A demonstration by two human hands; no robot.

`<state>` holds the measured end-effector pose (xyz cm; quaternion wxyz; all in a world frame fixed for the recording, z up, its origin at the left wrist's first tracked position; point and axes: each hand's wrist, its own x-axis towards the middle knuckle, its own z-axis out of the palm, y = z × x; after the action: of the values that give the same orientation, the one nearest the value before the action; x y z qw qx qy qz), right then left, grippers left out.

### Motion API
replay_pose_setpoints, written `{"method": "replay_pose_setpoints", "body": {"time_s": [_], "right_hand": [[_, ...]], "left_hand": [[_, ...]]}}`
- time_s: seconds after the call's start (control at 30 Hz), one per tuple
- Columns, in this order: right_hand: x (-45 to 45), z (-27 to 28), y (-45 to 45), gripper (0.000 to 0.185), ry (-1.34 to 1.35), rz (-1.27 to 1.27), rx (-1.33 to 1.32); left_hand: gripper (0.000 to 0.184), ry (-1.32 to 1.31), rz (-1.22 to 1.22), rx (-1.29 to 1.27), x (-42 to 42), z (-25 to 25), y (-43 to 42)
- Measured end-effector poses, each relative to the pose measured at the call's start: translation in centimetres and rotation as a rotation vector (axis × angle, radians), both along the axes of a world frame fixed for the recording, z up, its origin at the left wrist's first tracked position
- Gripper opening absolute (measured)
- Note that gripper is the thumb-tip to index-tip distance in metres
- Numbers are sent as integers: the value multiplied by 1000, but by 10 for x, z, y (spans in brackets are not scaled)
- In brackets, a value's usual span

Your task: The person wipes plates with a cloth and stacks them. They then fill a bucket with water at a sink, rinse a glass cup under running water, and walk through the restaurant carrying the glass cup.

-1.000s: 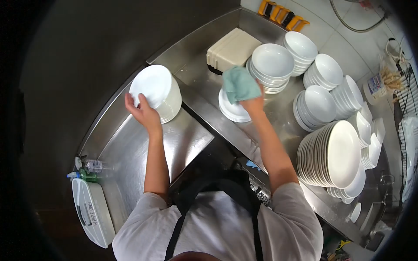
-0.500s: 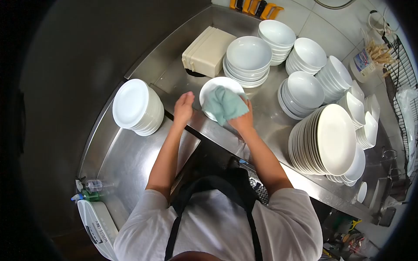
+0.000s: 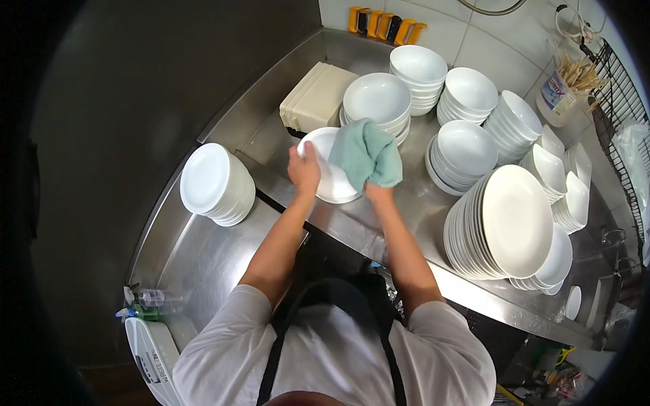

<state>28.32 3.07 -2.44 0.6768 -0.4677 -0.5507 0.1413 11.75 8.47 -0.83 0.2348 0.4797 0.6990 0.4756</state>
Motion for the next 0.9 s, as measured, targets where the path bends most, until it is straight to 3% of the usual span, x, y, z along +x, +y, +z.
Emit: {"method": "replay_pose_setpoints", "body": {"time_s": [0.03,0.1,0.17,0.2,0.27,0.3,0.33,0.37,0.4,0.47,0.5,0.53,0.57,0.7,0.77,0.8,0.87,0.9], "right_hand": [[1,-1,0,59,-17,50,-29],[-2,-9,-5,61,-40,151,-98],[-7,-16,-9,63,-55,250,-161],[-12,-13,-6,62,-188,242,-128],[-35,11,-9,58,-362,239,-120],[-49,29,-20,55,-399,241,-150],[-45,-28,-15,51,-501,246,-149],[-58,-11,-32,54,-531,243,-90],[-80,29,-61,58,-553,244,-33],[-101,18,-83,59,32,610,-220],[-111,13,-93,60,346,717,-291],[-115,8,-90,61,499,834,-376],[-119,6,-84,62,407,850,-369],[-148,89,-27,65,31,888,-331],[-162,74,-15,66,-190,856,-237],[-171,31,-4,66,-310,813,-151],[-185,24,-21,62,-323,813,-73],[-187,67,-52,58,-218,856,-86]], "left_hand": [[38,22,-67,85,-7,-6,4],[34,-62,-327,227,-8,-19,5],[32,194,-512,543,-3,-25,-8],[31,311,-591,708,-1,-24,-17],[31,144,-604,697,7,-31,-20],[30,-93,-592,649,5,-40,-20],[30,-364,-565,617,2,-53,-15],[30,-545,-508,578,-12,-63,-7],[32,-590,-406,510,-29,-33,-11],[39,-599,-213,357,-63,36,-23],[44,-619,-175,312,-78,52,-28],[44,-664,-120,286,-86,57,-25],[44,-713,-173,233,-99,61,-27],[41,-943,-372,229,-114,51,-46],[41,-999,-334,302,-109,49,-61],[40,-1027,-284,333,-113,52,-67],[40,-1094,-151,378,-143,64,-70],[40,-1111,-68,401,-171,73,-73]]}}
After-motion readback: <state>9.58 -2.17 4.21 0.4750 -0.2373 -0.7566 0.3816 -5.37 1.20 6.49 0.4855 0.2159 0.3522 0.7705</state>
